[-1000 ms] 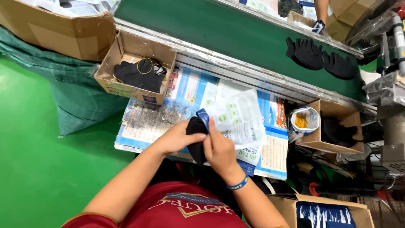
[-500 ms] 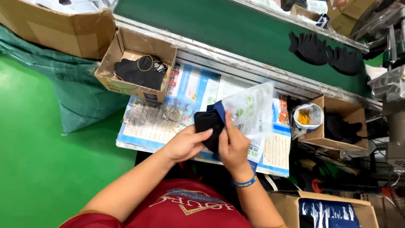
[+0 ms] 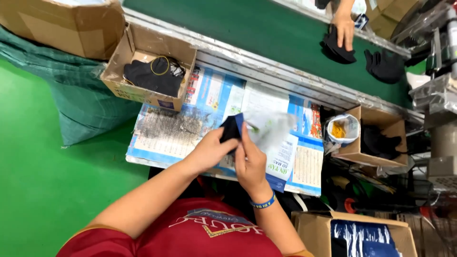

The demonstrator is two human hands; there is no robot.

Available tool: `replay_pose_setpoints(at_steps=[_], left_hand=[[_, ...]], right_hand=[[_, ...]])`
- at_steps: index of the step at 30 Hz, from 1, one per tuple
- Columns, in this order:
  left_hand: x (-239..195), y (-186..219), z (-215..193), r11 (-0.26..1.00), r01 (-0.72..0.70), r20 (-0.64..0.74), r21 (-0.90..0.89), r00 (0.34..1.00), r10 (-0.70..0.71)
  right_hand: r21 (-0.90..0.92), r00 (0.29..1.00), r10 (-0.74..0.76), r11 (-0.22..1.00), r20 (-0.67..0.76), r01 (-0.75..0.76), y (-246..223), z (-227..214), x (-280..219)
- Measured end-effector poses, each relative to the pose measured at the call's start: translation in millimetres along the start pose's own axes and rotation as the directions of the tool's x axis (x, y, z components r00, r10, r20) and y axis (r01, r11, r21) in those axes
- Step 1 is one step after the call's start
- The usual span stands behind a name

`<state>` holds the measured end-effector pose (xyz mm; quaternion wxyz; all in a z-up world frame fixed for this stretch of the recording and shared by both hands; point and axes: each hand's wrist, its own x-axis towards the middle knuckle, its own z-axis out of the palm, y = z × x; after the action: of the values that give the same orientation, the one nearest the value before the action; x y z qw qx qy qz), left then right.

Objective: Manually counting and packaging black 3D face masks into plastic pouches at a factory workstation.

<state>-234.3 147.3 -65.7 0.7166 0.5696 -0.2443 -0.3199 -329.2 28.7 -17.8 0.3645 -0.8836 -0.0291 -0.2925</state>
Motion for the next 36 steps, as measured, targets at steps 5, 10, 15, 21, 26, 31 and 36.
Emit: replay_pose_setpoints(at_steps=[5,10,15,21,26,31,36], left_hand=[[12,-31,-14,0.997,-0.003,0.137,-0.072,0.990,0.013],[-8,20,-23,0.928,-0.219,0.274,0.301,0.952,0.136],[-14,83,-1,0.715,-0.315,0.327,0.624,0.937,0.127],[-19,109,0,0.721,-0.414,0.356,0.556,0.902,0.243],[-41,138,-15,0.516,-0.534,0.204,0.670,0.801,0.563],[-42,135,-35,0.438,-0.485,0.393,0.757,0.873,0.287],[-36,156,-46,0.629,-0.479,0.602,0.613,0.798,0.022]], right_hand=[[-0.103,0.990,0.130,0.986,-0.056,-0.135,1,-5,-2],[0.045,0.973,-0.160,0.987,0.169,0.154,-34,-48,11],[-0.075,0.945,-0.267,0.955,0.191,0.286,-46,-88,67],[0.247,0.757,0.214,0.861,0.617,-0.444,48,-79,60],[0.573,0.888,0.188,0.704,0.419,-0.419,55,-77,43],[0.598,0.880,0.207,0.666,0.427,-0.446,53,-77,34],[0.666,0.905,0.189,0.623,0.382,-0.411,61,-71,29]])
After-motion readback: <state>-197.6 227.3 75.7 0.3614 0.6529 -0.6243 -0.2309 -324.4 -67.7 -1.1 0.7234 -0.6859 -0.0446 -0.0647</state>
